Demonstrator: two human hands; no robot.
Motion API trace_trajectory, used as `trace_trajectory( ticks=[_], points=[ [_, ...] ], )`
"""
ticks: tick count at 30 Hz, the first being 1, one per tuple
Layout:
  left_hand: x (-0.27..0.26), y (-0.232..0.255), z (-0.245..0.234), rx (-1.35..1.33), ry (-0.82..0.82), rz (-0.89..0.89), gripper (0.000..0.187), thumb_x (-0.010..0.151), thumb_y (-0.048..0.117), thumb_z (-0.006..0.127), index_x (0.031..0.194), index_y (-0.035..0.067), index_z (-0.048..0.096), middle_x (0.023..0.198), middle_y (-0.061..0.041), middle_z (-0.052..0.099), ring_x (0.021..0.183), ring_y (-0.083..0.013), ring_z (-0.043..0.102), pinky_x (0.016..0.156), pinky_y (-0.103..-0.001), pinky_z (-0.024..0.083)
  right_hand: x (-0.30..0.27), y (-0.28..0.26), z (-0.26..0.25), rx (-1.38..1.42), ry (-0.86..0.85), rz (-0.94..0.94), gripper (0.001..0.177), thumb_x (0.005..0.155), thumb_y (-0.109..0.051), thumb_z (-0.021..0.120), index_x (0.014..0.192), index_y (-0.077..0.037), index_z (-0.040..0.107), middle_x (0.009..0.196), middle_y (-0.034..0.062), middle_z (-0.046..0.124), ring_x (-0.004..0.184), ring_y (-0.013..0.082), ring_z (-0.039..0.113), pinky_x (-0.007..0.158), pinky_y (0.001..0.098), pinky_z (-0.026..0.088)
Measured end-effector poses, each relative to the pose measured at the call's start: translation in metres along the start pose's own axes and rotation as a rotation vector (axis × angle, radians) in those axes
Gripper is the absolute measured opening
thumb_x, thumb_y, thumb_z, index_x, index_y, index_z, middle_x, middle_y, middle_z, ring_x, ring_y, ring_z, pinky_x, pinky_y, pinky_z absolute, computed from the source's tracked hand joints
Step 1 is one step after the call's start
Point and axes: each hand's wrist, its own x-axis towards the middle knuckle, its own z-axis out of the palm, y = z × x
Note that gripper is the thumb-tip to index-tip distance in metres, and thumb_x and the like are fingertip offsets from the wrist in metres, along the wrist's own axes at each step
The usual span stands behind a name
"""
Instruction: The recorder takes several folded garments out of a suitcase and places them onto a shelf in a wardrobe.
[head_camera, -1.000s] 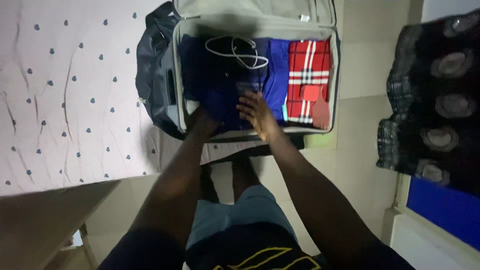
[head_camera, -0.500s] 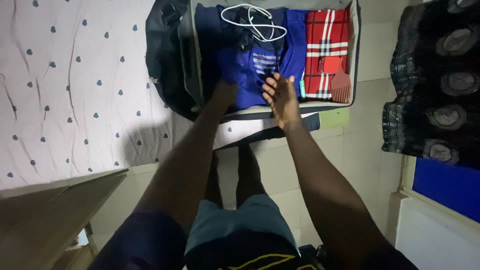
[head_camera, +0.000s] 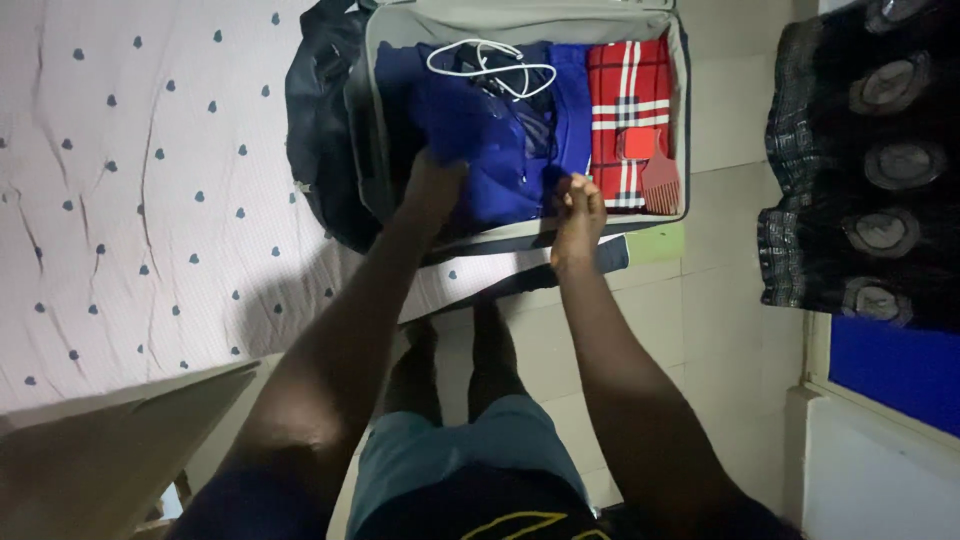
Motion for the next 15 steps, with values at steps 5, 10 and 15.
trace_trajectory(
  ticks=[5,10,15],
  points=[
    [-0.001,0.022,-0.015,-0.136,0.044,0.040,0.047,0.083,0.019,0.071,0.124,-0.003,0.065,0.116,-0.022,0.074,0.110,-0.0360,0.071,0.096,-0.042,0.052,-0.036,-0.040,0.042,0.094,0.137,0.270,0.018,0.102,-0.030,0.055,0.097,-0.013,0.059,0.082,0.0057,0.062,0.072,0.0182,0.060,0.070,0.0324,0.049],
    [-0.021,0.093,-0.039,-0.050,0.038,-0.369,0.074,0.085,0.025,0.068,0.149,0.002,0.040,0.139,-0.023,0.057,0.126,-0.0368,0.058,0.107,-0.046,0.041,-0.056,-0.005,0.026,0.421,-0.070,0.834,0.030,0.108,-0.035,0.057,0.100,-0.006,0.060,0.094,0.0110,0.065,0.076,0.0160,0.060,0.060,0.0232,0.048],
    [-0.014,0.094,-0.047,0.008,0.038,-0.328,0.070,0.087,0.026,0.066,0.148,0.000,0.043,0.142,-0.024,0.058,0.128,-0.0362,0.060,0.111,-0.046,0.044,-0.036,-0.004,0.055,0.295,0.123,0.976,0.042,0.100,-0.044,0.054,0.103,-0.002,0.061,0.104,0.0207,0.070,0.079,0.0195,0.063,0.054,0.0185,0.045]
  ],
)
